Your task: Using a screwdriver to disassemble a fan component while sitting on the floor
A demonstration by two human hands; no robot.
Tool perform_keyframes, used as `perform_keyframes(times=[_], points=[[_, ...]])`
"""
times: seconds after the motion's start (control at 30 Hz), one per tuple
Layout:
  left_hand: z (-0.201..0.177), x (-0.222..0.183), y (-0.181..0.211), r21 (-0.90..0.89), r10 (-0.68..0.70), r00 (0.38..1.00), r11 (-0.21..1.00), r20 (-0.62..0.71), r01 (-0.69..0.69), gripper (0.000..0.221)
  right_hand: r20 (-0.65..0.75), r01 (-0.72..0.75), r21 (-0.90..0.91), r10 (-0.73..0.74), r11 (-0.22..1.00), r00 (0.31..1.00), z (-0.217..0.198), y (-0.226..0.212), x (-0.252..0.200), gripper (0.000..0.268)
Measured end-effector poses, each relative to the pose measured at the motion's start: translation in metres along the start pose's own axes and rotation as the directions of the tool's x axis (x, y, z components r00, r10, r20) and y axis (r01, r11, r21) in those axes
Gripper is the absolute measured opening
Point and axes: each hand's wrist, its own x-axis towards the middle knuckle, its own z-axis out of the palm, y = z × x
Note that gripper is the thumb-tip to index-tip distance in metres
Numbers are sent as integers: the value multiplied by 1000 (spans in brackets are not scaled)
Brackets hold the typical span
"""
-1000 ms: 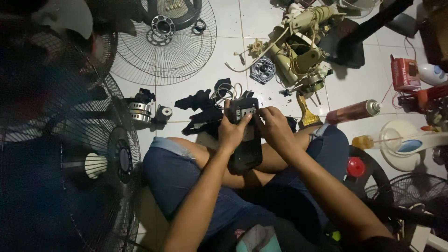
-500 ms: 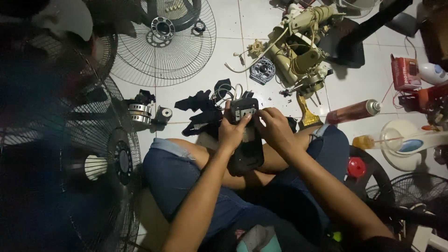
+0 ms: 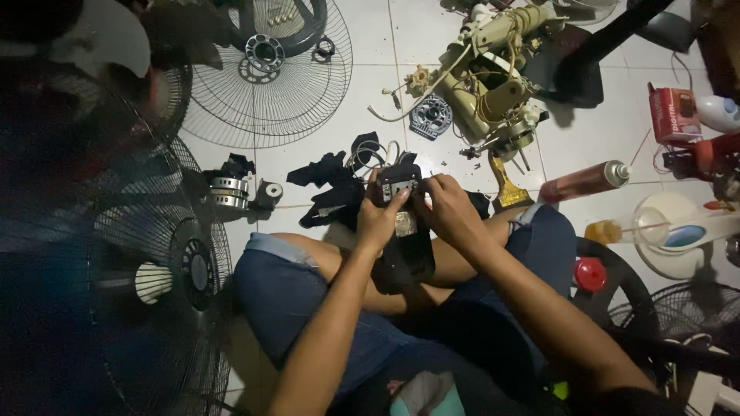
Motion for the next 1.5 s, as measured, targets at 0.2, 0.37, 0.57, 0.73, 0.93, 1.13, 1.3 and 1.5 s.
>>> perform_keyframes(times=[0.2, 0.37, 0.57, 0.73, 0.93, 1.13, 1.3, 1.5], points=[[-5, -10, 6, 1, 19, 1000, 1000, -3, -19, 86, -45, 141, -50, -143, 989, 989, 11, 12, 0, 13], [-2, -4, 7, -48, -3, 1000, 999, -28, 2, 89, 0, -7, 55, 7, 998, 1000, -2, 7, 4, 11], [-8, 3, -9, -179, -2, 997, 984, -80, -12, 85, 7, -422, 45, 422, 906, 907, 8, 98, -6, 28], [-2, -1, 0, -229, -2, 994, 973, -105, -23, 88, 259, -663, -208, 694, 719, 672, 117, 205, -50, 11], [9, 16, -37, -263, -70, 994, 964, -79, 47, 85, 473, -680, -110, 640, 725, 605, 229, 247, -76, 20], [11, 28, -41, -264, -111, 993, 960, -43, 96, 83, 427, -556, -121, 548, 823, 719, 184, 175, -30, 19], [9, 26, -19, -286, -33, 999, 957, 35, 42, 88, 482, -533, -102, 510, 840, 712, 214, 206, -41, 17], [11, 34, -46, -287, -80, 997, 954, 19, 82, 77, 266, -691, 655, 762, 306, 590, 40, 79, 34, 18]])
